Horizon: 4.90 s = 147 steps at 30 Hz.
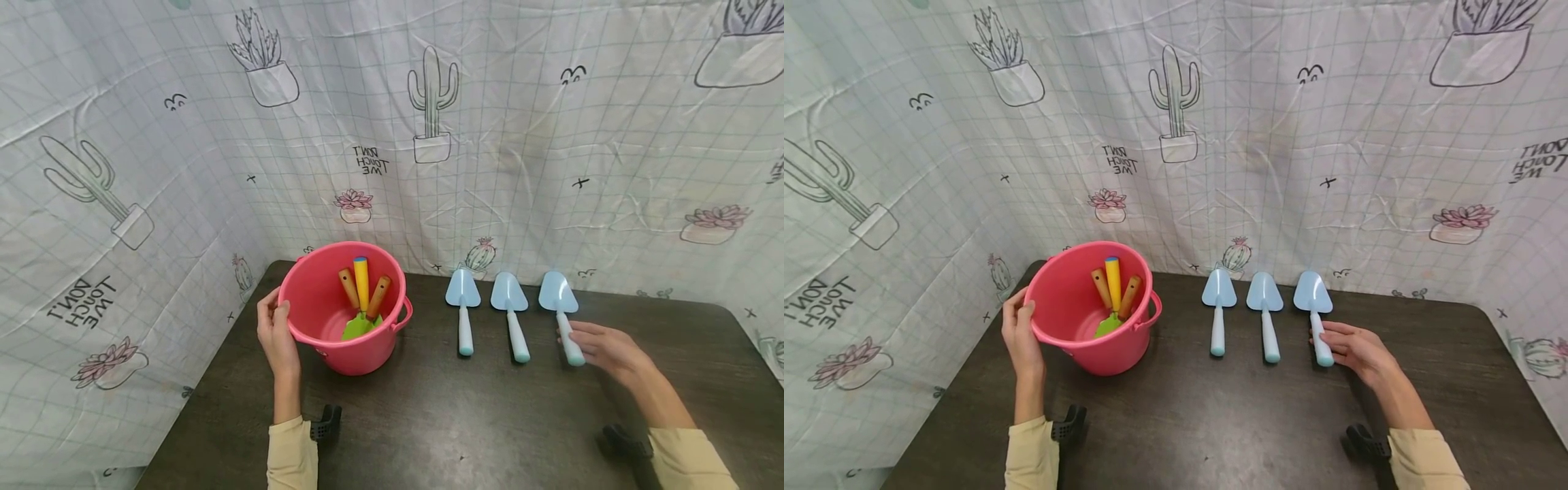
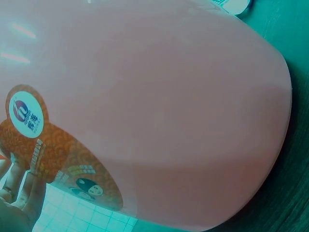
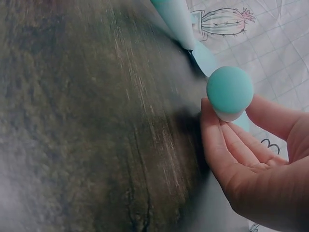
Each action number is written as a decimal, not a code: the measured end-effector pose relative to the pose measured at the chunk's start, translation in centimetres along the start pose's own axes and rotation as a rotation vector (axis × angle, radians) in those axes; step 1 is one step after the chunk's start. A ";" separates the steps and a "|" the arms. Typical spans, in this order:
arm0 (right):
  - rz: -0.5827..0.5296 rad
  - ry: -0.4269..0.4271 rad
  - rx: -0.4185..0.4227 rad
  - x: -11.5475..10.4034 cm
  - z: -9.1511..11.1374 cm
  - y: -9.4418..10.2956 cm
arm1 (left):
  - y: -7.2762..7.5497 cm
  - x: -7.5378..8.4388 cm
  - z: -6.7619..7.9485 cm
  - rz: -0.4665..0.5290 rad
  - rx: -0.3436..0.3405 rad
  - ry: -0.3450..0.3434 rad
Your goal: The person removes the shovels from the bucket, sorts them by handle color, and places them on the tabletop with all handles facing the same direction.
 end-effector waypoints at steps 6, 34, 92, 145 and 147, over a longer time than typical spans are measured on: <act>0.112 0.006 0.014 -0.4 -0.1 0.3 | 0.0 0.0 0.0 0.008 -0.004 0.005; 0.641 0.056 0.037 -2.8 -0.2 -0.7 | -0.1 0.3 0.1 -0.008 0.002 0.001; 0.706 0.032 0.086 -3.0 0.1 -1.3 | -0.1 0.2 0.0 0.007 0.001 0.024; 0.499 0.303 0.100 -10.7 0.7 -10.5 | -0.1 0.3 -0.1 -0.015 0.016 0.035; 0.475 0.322 0.096 -11.0 0.7 -10.9 | -0.1 0.3 -0.2 -0.012 0.017 0.033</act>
Point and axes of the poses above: each hand's wrist, its own z-axis away from the middle knuckle, its own y-axis out of the back of the hand, x = y × z, the point moved 9 cm from there along -z, towards the middle knuckle, and after that the axes turned 11 degrees about y, right-handed, at the moved point
